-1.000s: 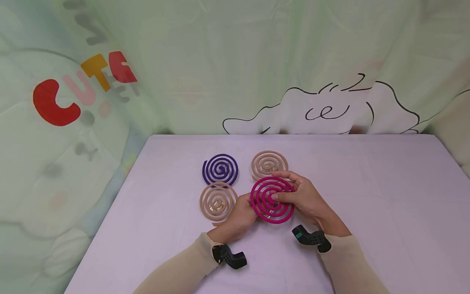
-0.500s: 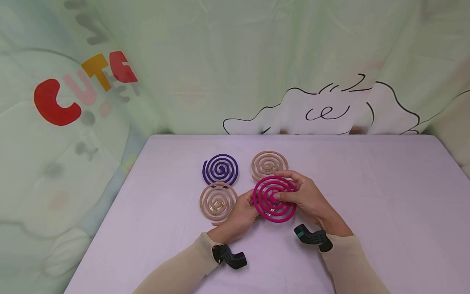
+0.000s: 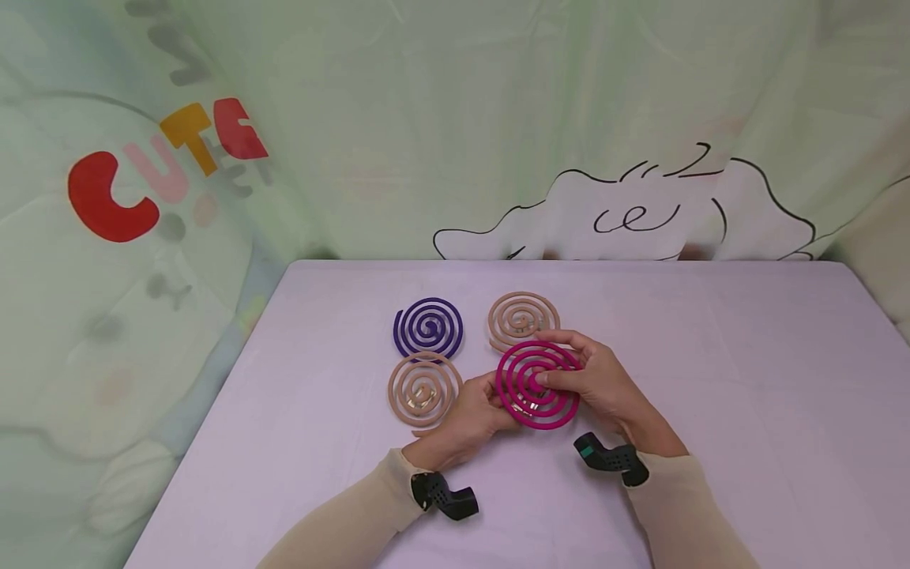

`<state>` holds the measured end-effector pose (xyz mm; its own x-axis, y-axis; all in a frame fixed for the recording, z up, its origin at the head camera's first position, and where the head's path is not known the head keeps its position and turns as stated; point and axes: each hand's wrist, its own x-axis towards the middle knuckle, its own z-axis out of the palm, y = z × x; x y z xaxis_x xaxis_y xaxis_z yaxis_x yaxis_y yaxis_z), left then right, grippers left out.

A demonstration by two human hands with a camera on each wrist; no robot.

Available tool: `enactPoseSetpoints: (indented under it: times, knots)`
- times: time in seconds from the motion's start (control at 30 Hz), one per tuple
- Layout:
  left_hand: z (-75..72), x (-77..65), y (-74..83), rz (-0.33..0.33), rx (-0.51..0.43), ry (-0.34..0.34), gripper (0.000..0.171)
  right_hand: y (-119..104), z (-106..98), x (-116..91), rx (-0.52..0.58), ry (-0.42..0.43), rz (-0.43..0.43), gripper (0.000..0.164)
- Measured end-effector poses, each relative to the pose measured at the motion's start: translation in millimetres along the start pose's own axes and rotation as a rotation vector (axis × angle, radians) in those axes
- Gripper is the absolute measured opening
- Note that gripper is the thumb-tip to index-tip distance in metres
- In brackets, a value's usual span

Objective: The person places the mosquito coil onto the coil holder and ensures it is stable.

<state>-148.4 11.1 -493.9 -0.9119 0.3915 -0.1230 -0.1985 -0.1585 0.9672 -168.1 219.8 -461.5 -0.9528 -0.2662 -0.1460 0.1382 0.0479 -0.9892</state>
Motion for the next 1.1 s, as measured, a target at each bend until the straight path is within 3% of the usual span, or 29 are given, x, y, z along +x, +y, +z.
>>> enactPoseSetpoints:
  times: [0.4,0.6,0.9,1.1]
  knots:
    - [0.6,-2.2,-3.2,0.046,0.014,-0.048,0.053,3.1,-4.4,2.4,0.024,0.005,-0.008,0.056]
    - [4.4,-4.2,-4.8,0.005,0.055,0.005,0.048,6.0,-5.8,2.9,0.016,0.011,0.011,0.053]
    - [9.4,-5.2,-2.7,-0.083,-0.095,0.063,0.040,9.8,-6.9,3.2,0.024,0.015,0.039,0.062]
    - [9.1,-6.9,-1.1,-0.090,-0.065,0.096,0.033,10.2,-6.2,3.7,0.057,0.011,0.030,0.056]
